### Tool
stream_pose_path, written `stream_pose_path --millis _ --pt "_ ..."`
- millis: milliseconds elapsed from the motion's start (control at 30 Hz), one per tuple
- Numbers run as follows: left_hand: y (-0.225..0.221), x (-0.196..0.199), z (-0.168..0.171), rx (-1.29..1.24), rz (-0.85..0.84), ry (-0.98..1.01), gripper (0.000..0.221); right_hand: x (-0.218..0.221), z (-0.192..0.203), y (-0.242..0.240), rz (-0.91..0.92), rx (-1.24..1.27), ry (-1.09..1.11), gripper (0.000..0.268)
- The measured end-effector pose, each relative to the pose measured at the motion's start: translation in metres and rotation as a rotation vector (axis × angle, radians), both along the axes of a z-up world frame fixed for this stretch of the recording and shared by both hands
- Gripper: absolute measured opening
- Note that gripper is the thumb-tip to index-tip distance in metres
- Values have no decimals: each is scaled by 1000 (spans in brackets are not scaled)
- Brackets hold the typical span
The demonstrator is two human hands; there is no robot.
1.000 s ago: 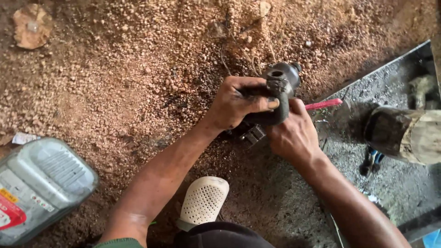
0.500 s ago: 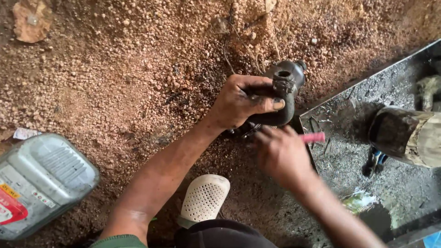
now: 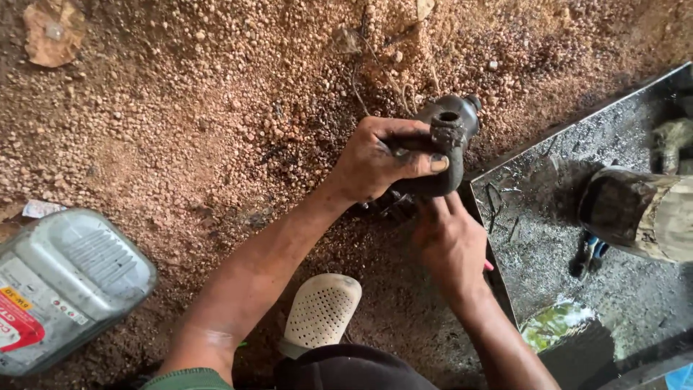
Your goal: Cleaning and reassembling a mechanical automotive component, likely an oil filter housing or similar housing part.
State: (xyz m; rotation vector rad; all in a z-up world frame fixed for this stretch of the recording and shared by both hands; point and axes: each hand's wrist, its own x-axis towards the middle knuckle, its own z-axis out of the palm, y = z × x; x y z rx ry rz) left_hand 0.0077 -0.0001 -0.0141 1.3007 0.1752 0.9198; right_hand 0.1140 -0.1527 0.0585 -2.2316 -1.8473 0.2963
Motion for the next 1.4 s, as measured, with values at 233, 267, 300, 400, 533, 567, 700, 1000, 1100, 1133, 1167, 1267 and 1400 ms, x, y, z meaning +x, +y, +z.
stream_pose_path --millis 233,267,300,400,533,567,700,1000,1100,1133,1167,1267,1400 --pt "-1 5 3 103 15 30 41 -7 -16 -19 127 60 -51 18" --pt "-2 8 6 155 2 34 40 -9 -12 -17 13 -3 20 17" --pt "-1 8 10 161 5 35 40 -8 -16 -20 16 4 20 17" --pt "-8 11 13 283 1 136 41 -7 -26 -37 -159 87 122 18" --pt "-12 5 20 566 147 259 48 -6 -34 -51 -105 47 136 22" --pt "-14 1 25 671 240 277 56 -8 -34 -55 -80 65 168 23" --pt "-10 -10 19 828 408 490 89 -12 -21 -53 -308 -94 289 24" --pt "32 68 39 111 -110 1267 110 -28 -29 -64 -186 -87 245 28" --pt "30 45 67 73 -133 1237 106 -31 -16 -64 -178 -94 274 27" --pt "28 29 90 21 -100 1172 108 -29 -7 -61 -279 -138 345 29" --pt "21 11 110 -39 -78 1117 112 -32 1 -62 -384 -197 427 32" --pt "0 -51 100 241 128 227 109 -23 2 -68 -480 -283 369 30" --pt "-21 -63 94 277 250 -118 102 -24 -8 -70 -184 -50 252 26"
